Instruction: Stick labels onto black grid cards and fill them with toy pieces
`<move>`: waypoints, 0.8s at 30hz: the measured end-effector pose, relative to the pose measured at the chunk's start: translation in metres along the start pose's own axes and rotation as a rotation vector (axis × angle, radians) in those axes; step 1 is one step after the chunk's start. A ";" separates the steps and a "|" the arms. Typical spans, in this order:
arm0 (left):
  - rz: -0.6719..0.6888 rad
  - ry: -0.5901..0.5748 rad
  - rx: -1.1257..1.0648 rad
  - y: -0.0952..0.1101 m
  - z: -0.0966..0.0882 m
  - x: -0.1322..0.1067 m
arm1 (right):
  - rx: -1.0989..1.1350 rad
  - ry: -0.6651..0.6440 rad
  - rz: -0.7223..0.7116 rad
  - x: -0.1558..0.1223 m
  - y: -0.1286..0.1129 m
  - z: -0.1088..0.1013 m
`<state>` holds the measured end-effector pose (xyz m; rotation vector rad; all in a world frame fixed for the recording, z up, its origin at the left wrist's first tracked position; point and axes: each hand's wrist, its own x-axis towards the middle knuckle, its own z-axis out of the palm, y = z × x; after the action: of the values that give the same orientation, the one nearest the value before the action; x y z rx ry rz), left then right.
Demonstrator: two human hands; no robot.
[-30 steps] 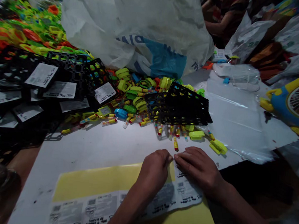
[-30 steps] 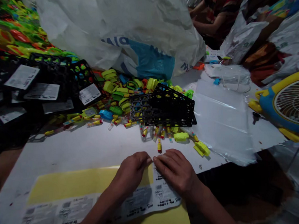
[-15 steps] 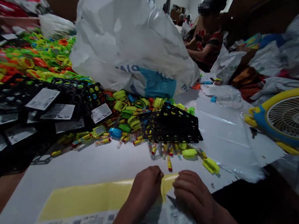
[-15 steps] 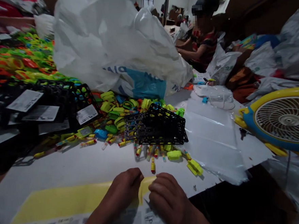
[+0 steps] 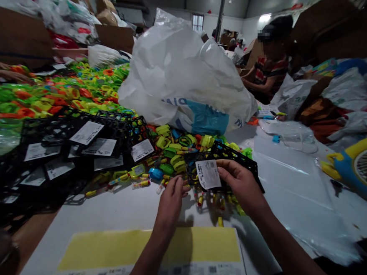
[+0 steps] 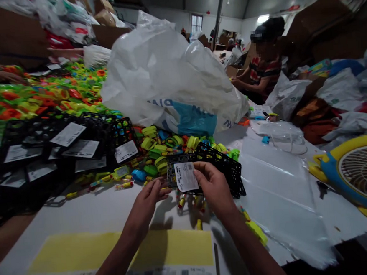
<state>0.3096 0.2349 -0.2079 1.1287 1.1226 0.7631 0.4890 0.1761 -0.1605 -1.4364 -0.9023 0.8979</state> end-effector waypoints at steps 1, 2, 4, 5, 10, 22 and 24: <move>-0.010 0.017 -0.086 0.005 0.001 0.007 | 0.052 -0.041 0.031 0.009 0.000 0.007; -0.016 0.022 -0.145 0.009 0.002 0.014 | 0.090 -0.068 0.053 0.017 0.000 0.013; -0.026 0.001 -0.213 0.015 0.005 0.025 | 0.124 -0.096 0.078 0.028 0.002 0.020; -0.026 -0.011 -0.232 0.016 0.007 0.029 | 0.125 -0.100 0.086 0.031 0.004 0.023; -0.011 -0.029 -0.259 0.019 0.017 0.039 | 0.021 -0.081 0.102 0.046 0.013 0.027; -0.082 -0.099 -0.331 0.030 0.017 0.044 | -0.689 0.092 -0.265 0.044 0.025 0.039; -0.092 -0.105 -0.344 0.031 0.014 0.039 | -0.827 0.217 -0.434 0.041 0.026 0.040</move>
<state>0.3359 0.2749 -0.1893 0.8125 0.9075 0.7816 0.4702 0.2283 -0.1898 -1.8637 -1.4323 0.0073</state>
